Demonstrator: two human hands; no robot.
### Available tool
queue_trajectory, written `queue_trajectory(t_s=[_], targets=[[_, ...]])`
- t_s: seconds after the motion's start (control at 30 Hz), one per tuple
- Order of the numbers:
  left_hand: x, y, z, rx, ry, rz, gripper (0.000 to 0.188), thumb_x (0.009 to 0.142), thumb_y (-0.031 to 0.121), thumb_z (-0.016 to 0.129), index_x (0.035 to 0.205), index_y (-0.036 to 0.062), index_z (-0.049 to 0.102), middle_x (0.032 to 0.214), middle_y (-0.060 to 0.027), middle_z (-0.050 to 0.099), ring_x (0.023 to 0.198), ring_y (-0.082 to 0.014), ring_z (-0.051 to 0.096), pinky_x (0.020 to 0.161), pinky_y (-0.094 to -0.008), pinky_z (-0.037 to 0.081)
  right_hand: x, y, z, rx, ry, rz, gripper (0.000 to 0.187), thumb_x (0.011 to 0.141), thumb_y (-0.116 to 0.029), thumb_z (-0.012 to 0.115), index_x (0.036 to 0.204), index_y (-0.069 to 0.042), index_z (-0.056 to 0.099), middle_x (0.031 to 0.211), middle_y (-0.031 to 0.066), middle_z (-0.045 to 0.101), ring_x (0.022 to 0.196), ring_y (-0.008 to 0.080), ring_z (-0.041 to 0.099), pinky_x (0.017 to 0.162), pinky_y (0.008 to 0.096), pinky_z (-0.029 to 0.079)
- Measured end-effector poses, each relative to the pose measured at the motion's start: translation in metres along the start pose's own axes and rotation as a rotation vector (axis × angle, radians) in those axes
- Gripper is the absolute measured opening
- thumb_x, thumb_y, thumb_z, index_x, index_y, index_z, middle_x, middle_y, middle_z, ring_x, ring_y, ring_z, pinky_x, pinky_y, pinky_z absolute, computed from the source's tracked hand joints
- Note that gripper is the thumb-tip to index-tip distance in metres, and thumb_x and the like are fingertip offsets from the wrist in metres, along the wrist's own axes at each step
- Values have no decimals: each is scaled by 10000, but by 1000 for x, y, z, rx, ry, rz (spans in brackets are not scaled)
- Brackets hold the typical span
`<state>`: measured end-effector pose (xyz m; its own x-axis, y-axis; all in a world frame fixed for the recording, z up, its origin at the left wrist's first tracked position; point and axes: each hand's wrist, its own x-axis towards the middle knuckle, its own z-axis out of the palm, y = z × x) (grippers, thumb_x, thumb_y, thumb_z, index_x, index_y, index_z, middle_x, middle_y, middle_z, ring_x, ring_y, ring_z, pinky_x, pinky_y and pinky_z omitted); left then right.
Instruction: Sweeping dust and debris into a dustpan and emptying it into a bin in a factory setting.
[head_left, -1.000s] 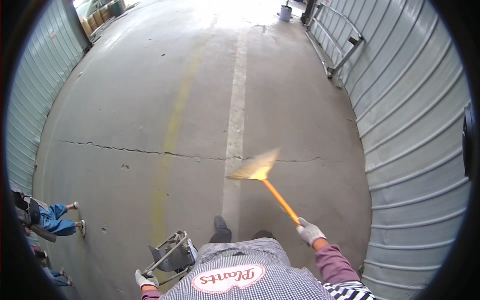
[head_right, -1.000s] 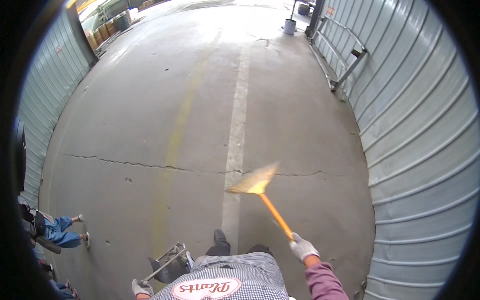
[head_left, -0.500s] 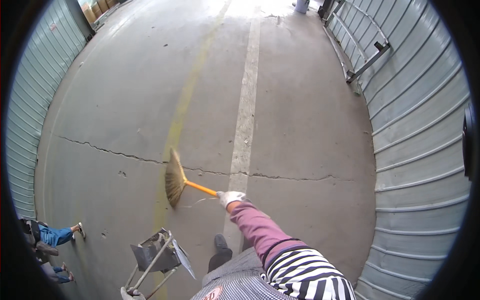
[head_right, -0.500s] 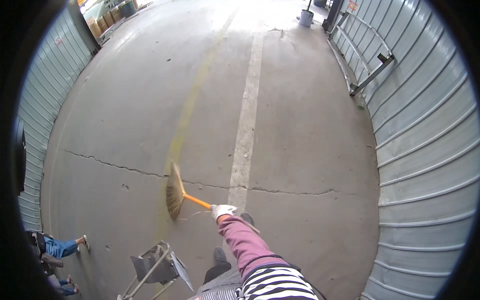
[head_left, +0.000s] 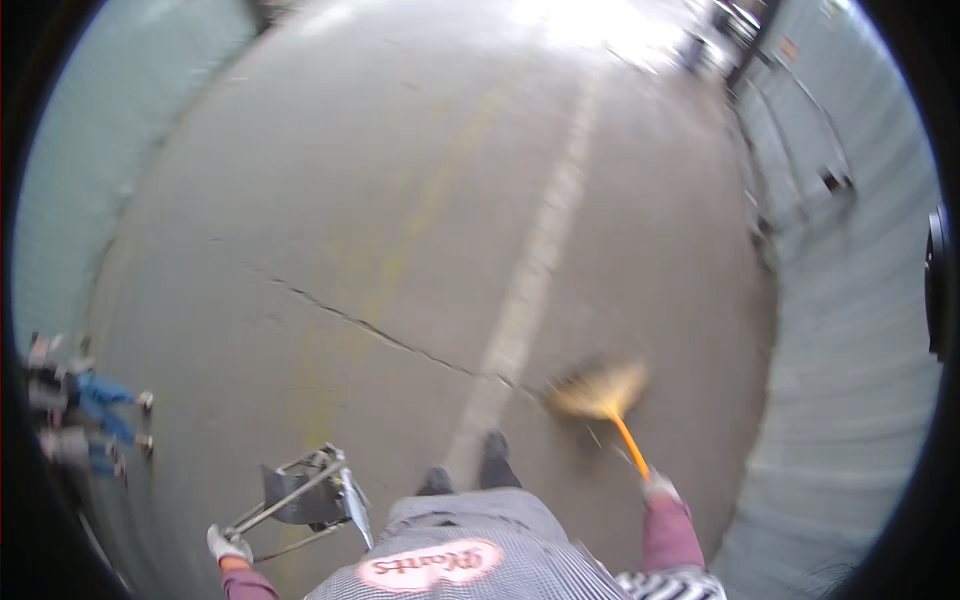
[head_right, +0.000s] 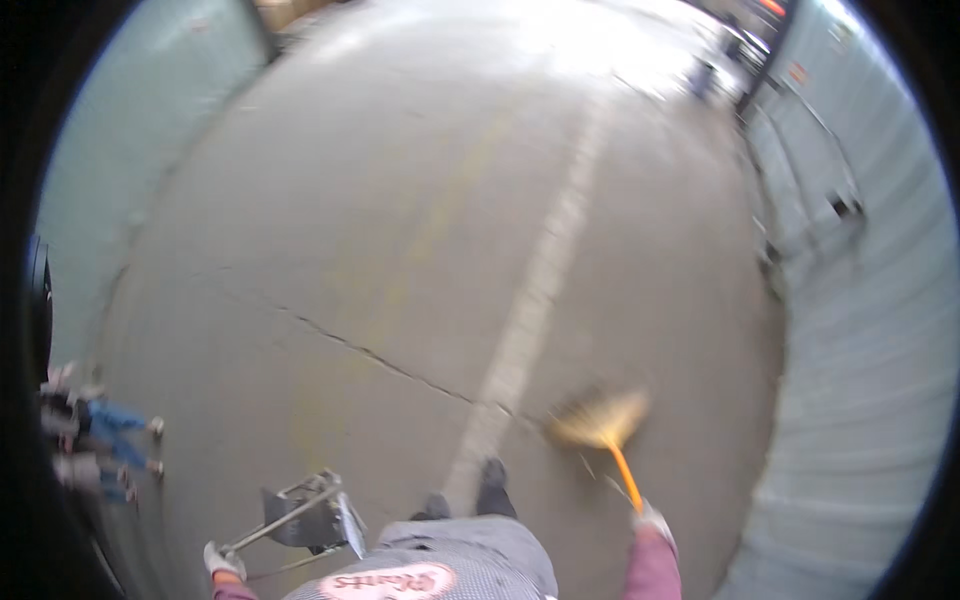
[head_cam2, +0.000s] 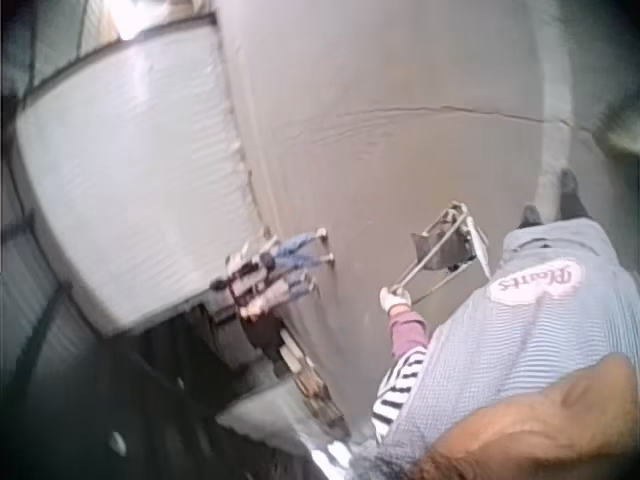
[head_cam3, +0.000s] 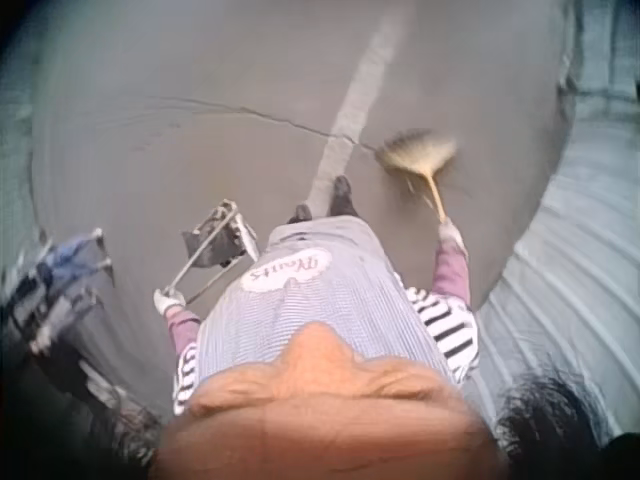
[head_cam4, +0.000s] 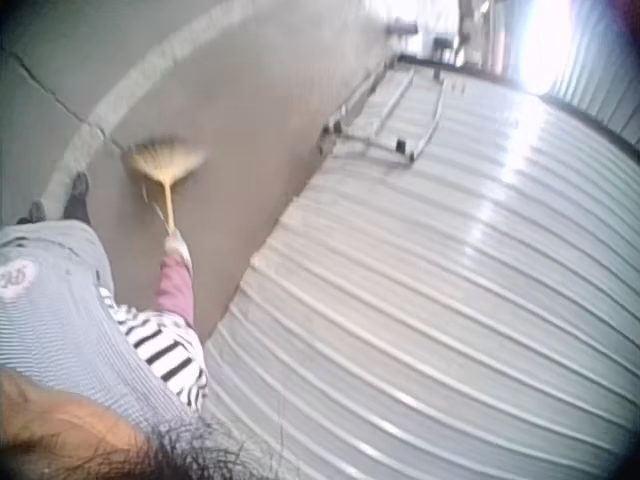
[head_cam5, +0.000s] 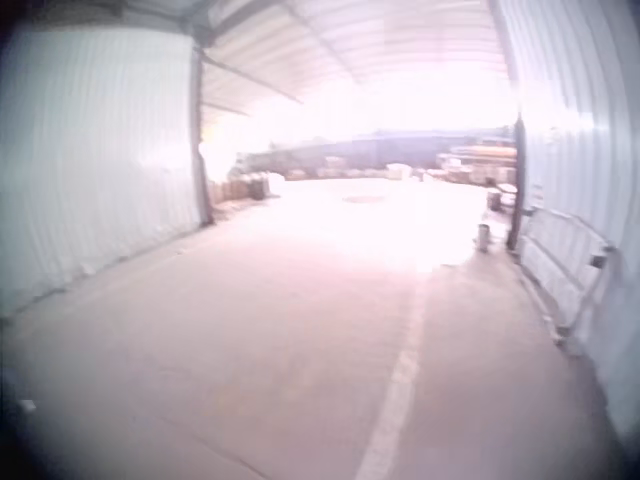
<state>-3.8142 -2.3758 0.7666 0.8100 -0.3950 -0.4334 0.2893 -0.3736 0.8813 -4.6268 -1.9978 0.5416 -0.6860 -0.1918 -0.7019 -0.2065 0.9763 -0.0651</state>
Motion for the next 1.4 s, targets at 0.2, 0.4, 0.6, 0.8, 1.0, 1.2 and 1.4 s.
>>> queue_trajectory(t_s=[0.2, 0.4, 0.6, 0.8, 1.0, 1.2, 1.4], targets=[[-3, 2, 38, -188, 217, 6, 322, 833, 393, 585, 1025, 156, 480, 744, -19, 459, 496, -106, 419, 367, -210, 311, -95, -23, -63, 405, -168, 207, 242, 874, -235, 498, 1098, -156, 544, 572, 38, 441, 382, 168, 411, 344, 333, 374], [30, -26, 71, -329, 210, -57, 256, 849, 296, 568, 1031, 134, 487, 763, -27, 460, 520, -136, 398, 413, -274, 299, -67, -135, -68, 662, -174, 71, 198, 886, -274, 477, 1020, -166, 575, 566, 46, 450, 389, 192, 431, 353, 345, 356], [82, -43, 97, -384, 259, -179, 227, 850, 309, 599, 915, 123, 486, 730, -10, 462, 525, -125, 435, 389, -249, 320, 3, -286, -32, 273, -11, -331, 322, 858, -194, 478, 1137, -75, 586, 698, 134, 598, 628, 291, 615, 556, 388, 504], [105, -39, 110, -578, 223, -228, 218, 857, 290, 597, 850, 107, 480, 711, -18, 453, 520, -131, 409, 397, -233, 340, -75, -551, -94, 558, -391, -173, 521, 862, -161, 452, 1376, -225, 397, 557, 76, 471, 377, 196, 450, 363, 377, 419], [121, -27, 163, -658, 357, -205, 239, 855, 330, 614, 823, 125, 494, 708, 3, 474, 554, -118, 388, 451, -232, 323, -76, -779, -90, 570, -483, -288, 543, 880, -195, 489, 1406, -256, 367, 603, 57, 482, 424, 181, 469, 376, 363, 432], [128, -49, 154, -321, 287, -93, 244, 794, 235, 669, 905, 53, 550, 754, -78, 570, 677, -177, 526, 556, -305, 434, -38, -1028, -44, 432, -629, -503, 432, 908, -204, 459, 1337, -232, 414, 613, 61, 476, 464, 200, 506, 395, 383, 452], [60, 24, 194, -627, 456, -228, 294, 809, 217, 646, 997, 0, 583, 870, -119, 636, 793, -218, 582, 653, -345, 496, -8, -1268, -20, 364, -648, -581, 431, 905, -160, 430, 1334, -160, 392, 639, 114, 525, 402, 238, 511, 352, 390, 453]])
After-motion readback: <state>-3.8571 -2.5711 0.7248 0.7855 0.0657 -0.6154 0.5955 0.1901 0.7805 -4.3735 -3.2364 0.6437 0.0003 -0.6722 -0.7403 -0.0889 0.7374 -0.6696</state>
